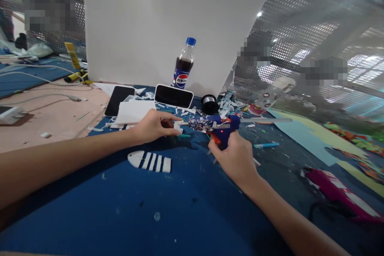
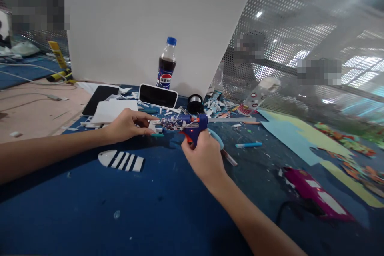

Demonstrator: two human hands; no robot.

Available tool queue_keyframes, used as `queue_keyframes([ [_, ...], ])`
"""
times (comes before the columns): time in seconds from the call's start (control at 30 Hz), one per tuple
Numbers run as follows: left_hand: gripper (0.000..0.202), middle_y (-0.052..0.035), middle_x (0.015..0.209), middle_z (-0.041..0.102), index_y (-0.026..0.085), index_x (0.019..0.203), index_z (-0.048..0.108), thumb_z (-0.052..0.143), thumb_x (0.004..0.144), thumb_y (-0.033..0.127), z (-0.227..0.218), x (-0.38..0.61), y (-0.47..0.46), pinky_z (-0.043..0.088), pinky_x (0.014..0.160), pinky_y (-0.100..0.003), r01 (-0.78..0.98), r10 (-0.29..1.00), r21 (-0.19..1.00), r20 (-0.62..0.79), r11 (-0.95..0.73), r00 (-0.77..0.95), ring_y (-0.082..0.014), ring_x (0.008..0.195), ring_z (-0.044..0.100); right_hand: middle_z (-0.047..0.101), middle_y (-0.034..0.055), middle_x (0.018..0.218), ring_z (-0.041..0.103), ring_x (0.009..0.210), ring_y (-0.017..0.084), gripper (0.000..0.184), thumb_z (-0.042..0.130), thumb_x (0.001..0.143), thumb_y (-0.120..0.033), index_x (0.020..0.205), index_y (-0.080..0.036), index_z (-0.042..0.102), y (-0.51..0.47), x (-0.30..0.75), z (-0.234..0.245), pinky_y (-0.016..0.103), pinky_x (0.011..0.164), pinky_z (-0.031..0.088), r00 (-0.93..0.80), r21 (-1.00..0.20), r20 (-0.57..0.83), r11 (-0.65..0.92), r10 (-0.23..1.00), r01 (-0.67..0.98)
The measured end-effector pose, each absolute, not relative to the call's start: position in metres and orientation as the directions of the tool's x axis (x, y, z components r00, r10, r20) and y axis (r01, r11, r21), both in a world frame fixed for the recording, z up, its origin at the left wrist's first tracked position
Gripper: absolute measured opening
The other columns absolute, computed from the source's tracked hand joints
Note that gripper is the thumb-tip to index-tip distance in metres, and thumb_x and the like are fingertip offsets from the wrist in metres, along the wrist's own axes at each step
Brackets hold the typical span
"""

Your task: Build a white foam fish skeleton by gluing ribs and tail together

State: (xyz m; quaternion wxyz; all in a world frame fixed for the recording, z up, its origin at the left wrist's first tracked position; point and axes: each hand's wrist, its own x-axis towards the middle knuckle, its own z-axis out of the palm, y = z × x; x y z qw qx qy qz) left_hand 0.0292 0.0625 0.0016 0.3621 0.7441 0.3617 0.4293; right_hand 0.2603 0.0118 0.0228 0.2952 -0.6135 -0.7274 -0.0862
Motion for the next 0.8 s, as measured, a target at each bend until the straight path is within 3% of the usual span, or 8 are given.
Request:
queue_keyframes([
  [0.8,0.036,-0.0012,0.061,0.069,0.012,0.099,0.070,0.072,0.068,0.029,0.0032,0.0297,0.0619,0.050,0.056,-0.023,0.277,0.839,0.819,0.384,-0.502,0.385,-0.0114,0.054,0.060,0.036,-0.0043,0.046,0.037,0.041,0.013,0.013,0.044,0.069,-0.026,0.069,-0.024,0.031,0.0134,0.2632,0.0220,0.025,0.044,0.026,-0.138,-0.152,0.563,0.267,0.814,0.952],
])
